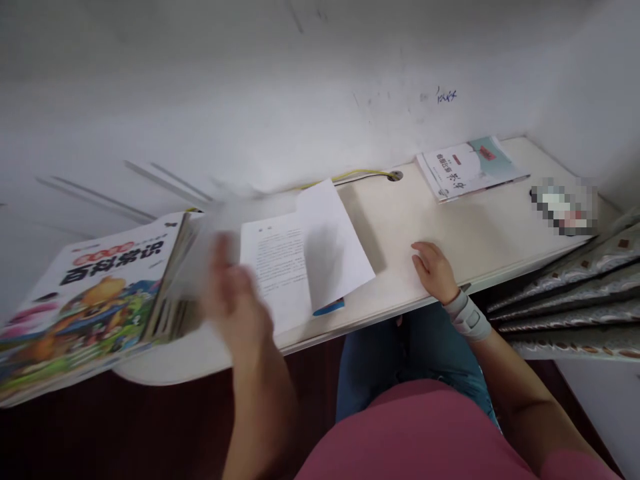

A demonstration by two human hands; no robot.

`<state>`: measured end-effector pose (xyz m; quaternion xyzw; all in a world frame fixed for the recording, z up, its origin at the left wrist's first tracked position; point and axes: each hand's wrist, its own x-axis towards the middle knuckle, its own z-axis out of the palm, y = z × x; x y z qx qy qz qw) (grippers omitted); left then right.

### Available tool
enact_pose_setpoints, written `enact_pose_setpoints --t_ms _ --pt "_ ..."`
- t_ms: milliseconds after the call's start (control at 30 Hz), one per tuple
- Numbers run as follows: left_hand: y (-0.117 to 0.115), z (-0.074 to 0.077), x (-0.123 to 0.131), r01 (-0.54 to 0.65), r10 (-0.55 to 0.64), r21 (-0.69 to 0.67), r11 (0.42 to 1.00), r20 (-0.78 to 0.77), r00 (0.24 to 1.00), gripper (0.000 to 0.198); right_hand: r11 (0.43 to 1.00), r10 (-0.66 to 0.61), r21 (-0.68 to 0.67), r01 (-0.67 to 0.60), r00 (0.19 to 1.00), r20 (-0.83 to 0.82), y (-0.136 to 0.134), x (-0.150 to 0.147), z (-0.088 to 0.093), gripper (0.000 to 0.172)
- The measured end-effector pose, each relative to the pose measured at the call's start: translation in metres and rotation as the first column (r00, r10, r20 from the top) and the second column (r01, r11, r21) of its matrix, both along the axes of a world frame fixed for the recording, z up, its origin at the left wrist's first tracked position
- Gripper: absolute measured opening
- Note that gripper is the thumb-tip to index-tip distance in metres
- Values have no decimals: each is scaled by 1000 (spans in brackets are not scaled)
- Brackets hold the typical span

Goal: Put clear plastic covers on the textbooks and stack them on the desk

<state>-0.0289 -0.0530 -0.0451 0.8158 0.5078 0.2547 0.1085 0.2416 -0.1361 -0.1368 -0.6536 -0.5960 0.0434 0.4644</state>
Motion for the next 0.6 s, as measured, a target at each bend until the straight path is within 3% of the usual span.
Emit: enact_pose_setpoints --t_ms 67,133,267,400,600 --pt "8 -11 17 70 -83 -98 993 -134 987 52 1000 1 -10 -1 1000 -12 1 0 0 31" --pt "8 -27 44 150 -214 -220 964 -306 928 59 1000 -13 -24 13 1000 -10 2 -1 -2 31" --pt "-3 -57 88 188 -296 -268 945 -448 844 68 995 -62 -76 70 993 98 4 -5 -6 31" --pt "-12 -70 95 203 -277 -205 957 -454 847 67 982 -13 -183 53 977 211 7 -7 -6 35" --pt "-19 -72 96 213 -288 -211 954 -438 852 65 972 45 -237 0 982 184 8 -5 -2 39"
